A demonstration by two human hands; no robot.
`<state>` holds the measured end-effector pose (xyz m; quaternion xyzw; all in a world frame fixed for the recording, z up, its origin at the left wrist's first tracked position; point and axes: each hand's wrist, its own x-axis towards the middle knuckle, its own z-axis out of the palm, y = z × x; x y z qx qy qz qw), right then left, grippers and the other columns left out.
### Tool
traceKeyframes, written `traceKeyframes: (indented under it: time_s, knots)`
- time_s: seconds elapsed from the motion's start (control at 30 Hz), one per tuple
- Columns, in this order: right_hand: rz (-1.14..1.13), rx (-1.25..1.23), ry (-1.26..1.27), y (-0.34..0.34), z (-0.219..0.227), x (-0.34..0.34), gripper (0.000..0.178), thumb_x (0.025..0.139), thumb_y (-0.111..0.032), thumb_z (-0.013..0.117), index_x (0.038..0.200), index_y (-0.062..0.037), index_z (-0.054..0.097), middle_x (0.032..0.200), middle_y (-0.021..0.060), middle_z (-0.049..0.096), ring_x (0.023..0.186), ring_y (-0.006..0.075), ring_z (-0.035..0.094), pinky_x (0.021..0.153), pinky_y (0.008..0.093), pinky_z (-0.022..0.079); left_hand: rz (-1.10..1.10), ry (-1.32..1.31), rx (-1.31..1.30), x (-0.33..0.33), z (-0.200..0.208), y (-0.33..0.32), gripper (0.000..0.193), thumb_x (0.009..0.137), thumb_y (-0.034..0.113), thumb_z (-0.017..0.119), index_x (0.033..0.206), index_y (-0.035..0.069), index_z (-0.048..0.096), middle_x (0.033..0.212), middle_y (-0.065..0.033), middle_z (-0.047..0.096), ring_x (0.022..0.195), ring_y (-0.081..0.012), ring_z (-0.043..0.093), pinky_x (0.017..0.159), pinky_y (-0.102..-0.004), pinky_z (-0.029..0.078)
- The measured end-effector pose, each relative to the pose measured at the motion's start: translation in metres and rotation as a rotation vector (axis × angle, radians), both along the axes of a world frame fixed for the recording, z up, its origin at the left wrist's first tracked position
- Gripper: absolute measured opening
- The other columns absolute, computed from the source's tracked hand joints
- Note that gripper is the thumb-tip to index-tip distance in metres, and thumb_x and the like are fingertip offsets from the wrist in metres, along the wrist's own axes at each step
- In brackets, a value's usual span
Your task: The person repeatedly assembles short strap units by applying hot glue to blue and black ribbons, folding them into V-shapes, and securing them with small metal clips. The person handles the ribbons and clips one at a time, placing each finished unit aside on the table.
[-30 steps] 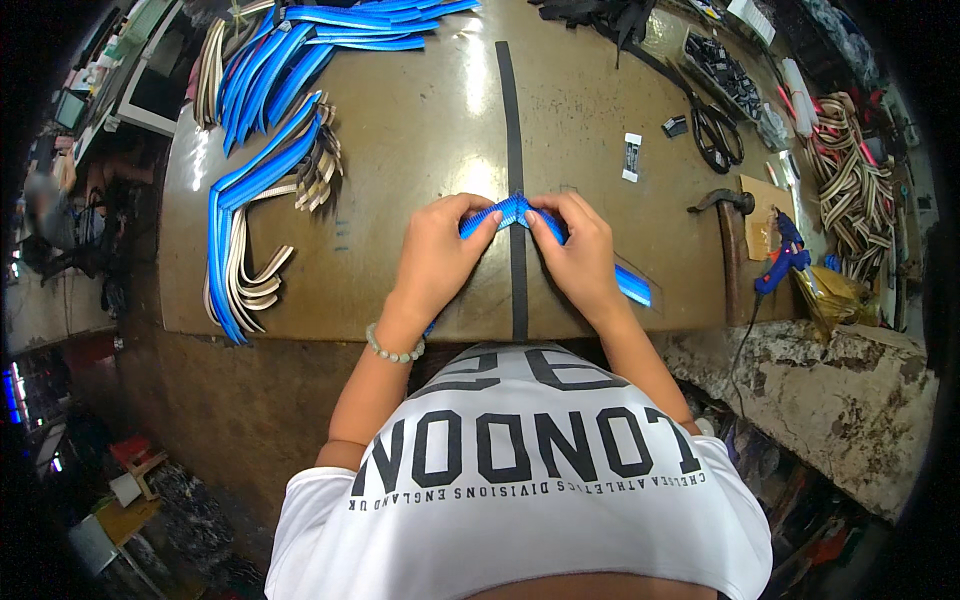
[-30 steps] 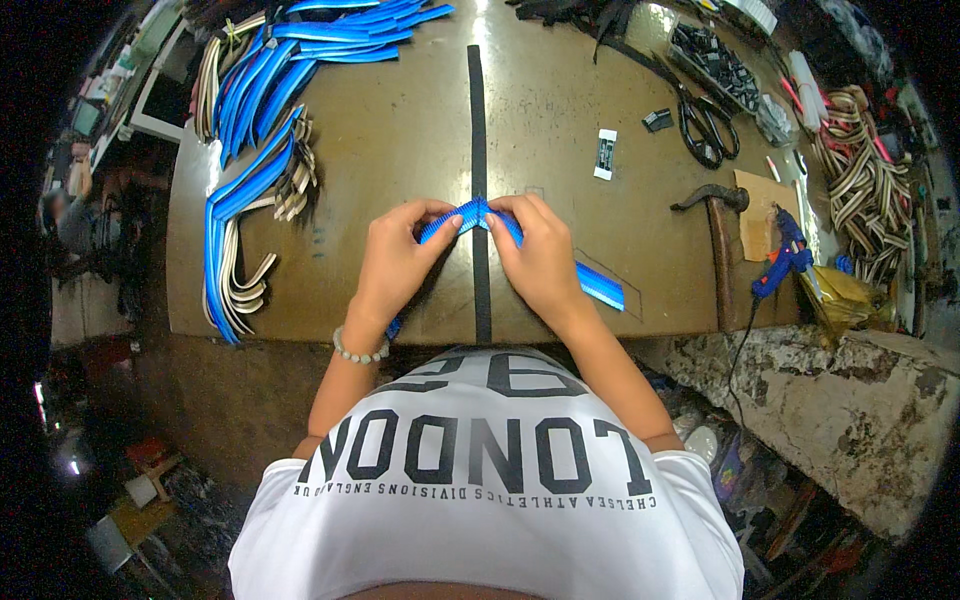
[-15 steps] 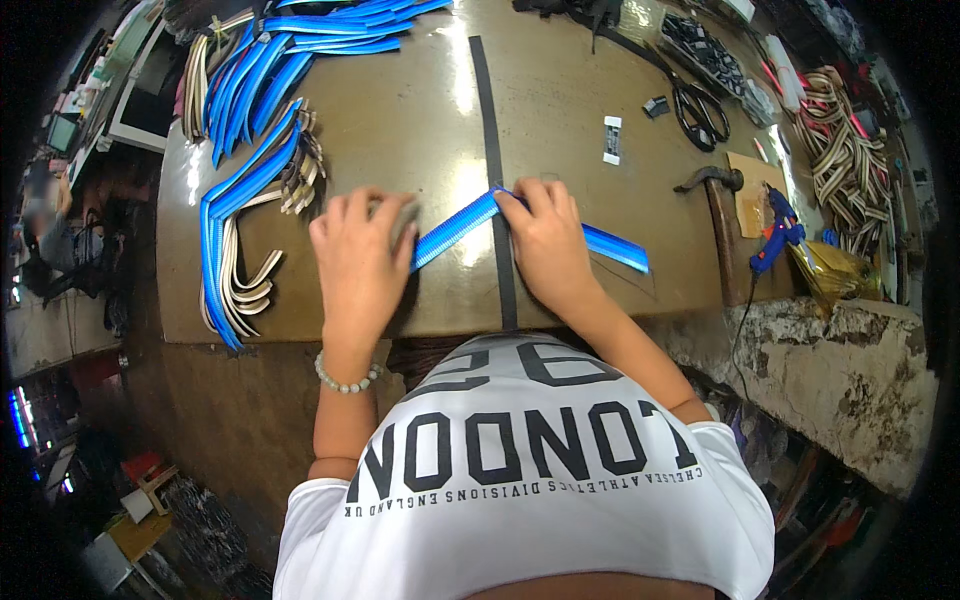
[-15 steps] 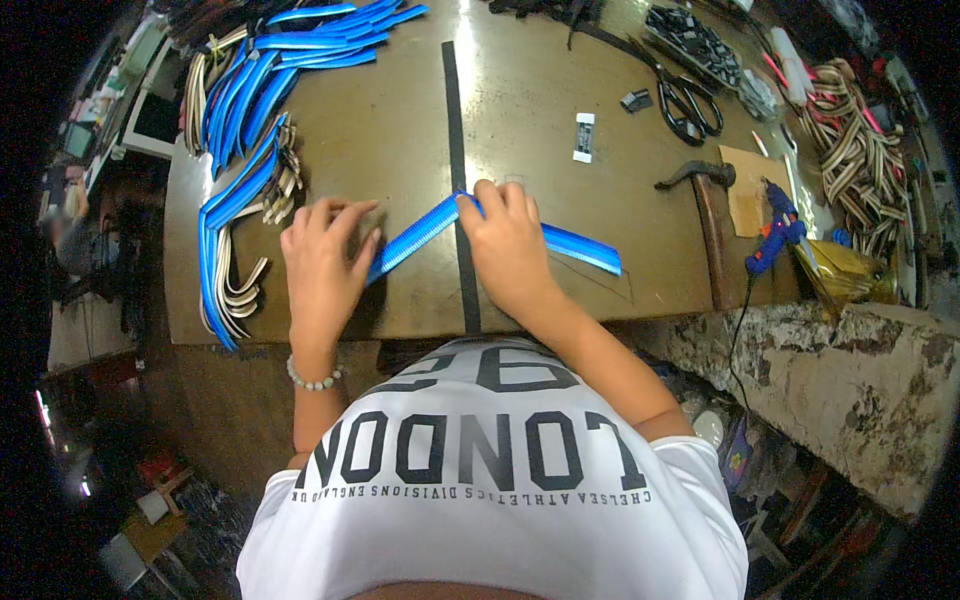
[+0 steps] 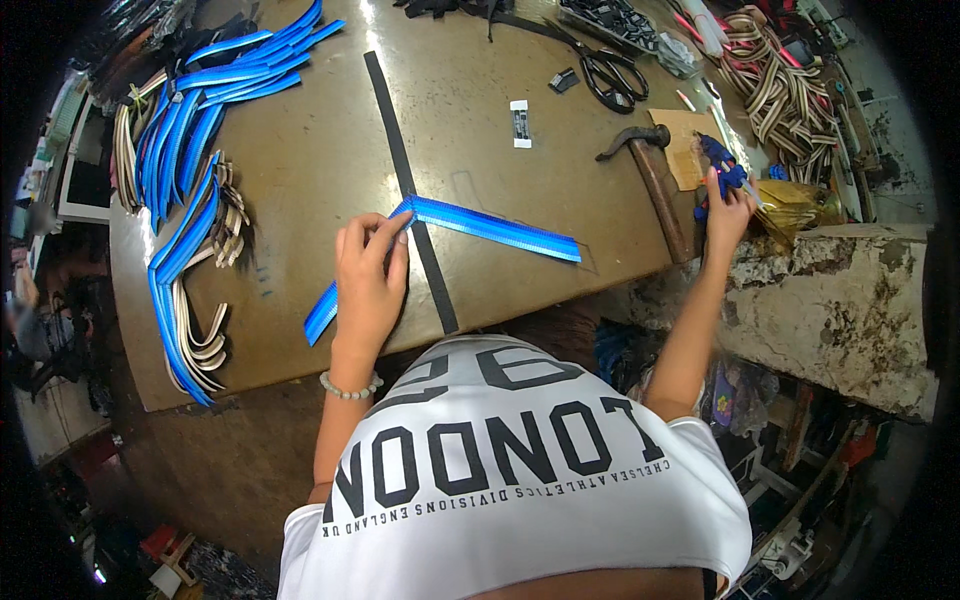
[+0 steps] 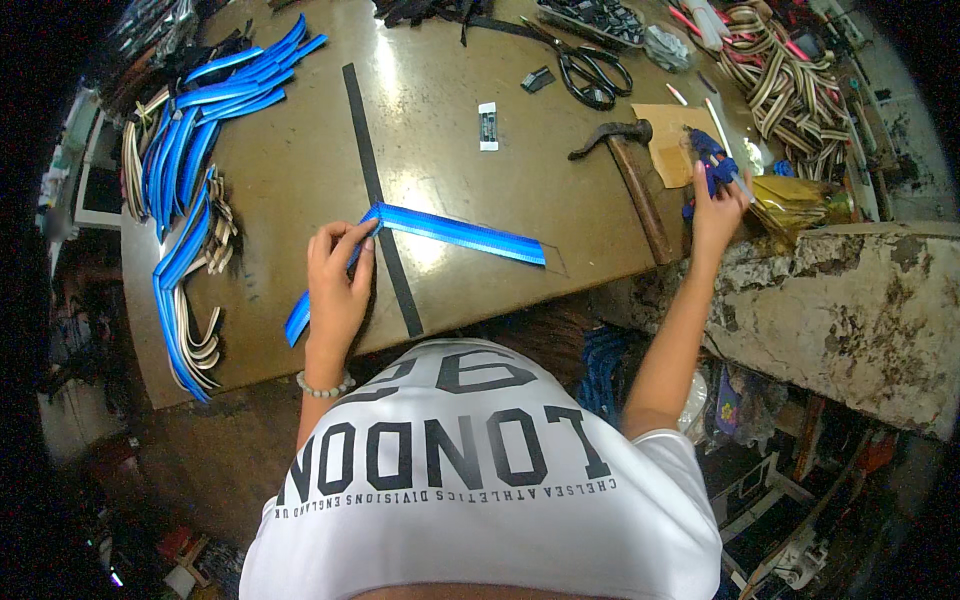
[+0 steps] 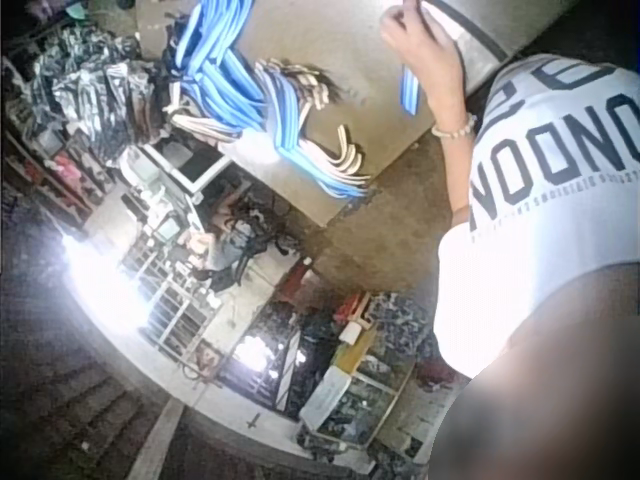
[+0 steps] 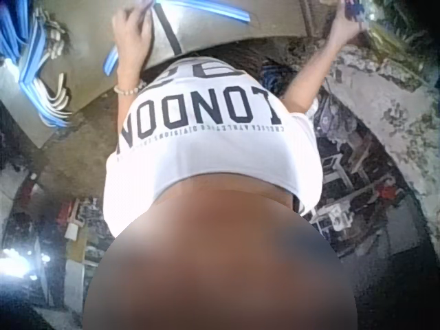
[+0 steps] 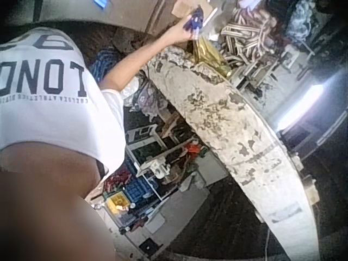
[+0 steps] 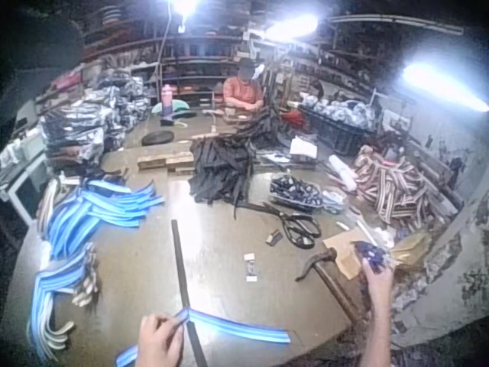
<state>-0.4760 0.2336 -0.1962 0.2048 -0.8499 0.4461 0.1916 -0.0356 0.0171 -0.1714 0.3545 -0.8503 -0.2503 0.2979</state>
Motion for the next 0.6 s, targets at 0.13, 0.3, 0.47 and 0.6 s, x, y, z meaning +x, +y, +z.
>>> traceKeyframes:
  time_s: [0.13,0.3,0.47,0.6]
  knots:
    - [0.063,0.46,-0.032,-0.038,0.06,0.012,0.045,0.094,-0.041,0.062,0.106,0.0024,0.06,0.092,0.0258,0.067,0.086,0.0422,0.066,0.076,0.0453,0.051,0.067,0.123,0.076,-0.001,-0.003,0.001,0.024,0.088,0.002,0.063,0.111,0.002,0.069,0.104,-0.0125,0.058,0.09,-0.0271,0.054,0.082,-0.0371,0.046]
    - [0.495,0.064,-0.261,-0.102,0.14,0.127,0.04,0.089,-0.038,0.073,0.105,-0.0035,0.061,0.076,0.0014,0.064,0.057,0.0098,0.06,0.053,0.0248,0.046,0.082,0.15,0.056,0.0,-0.008,-0.001,0.022,0.086,0.0,0.064,0.108,0.0,0.069,0.104,-0.0137,0.059,0.091,-0.0269,0.056,0.082,-0.0363,0.047]
    - [1.145,0.444,-0.283,-0.149,0.109,0.203,0.049,0.086,-0.042,0.073,0.109,-0.001,0.058,0.085,0.0176,0.071,0.075,0.0289,0.07,0.069,0.0363,0.052,0.085,0.147,0.047,0.001,-0.009,-0.001,0.022,0.085,0.001,0.066,0.107,0.0,0.07,0.103,-0.0118,0.06,0.091,-0.0269,0.055,0.082,-0.0364,0.047]
    - [1.166,0.452,-0.251,-0.167,0.092,0.213,0.049,0.088,-0.043,0.07,0.107,-0.0007,0.055,0.081,0.0212,0.069,0.074,0.0373,0.069,0.066,0.0413,0.052,0.089,0.142,0.058,0.002,-0.008,-0.001,0.021,0.087,0.003,0.066,0.108,0.0,0.07,0.103,-0.0135,0.061,0.093,-0.0274,0.057,0.083,-0.0361,0.047]
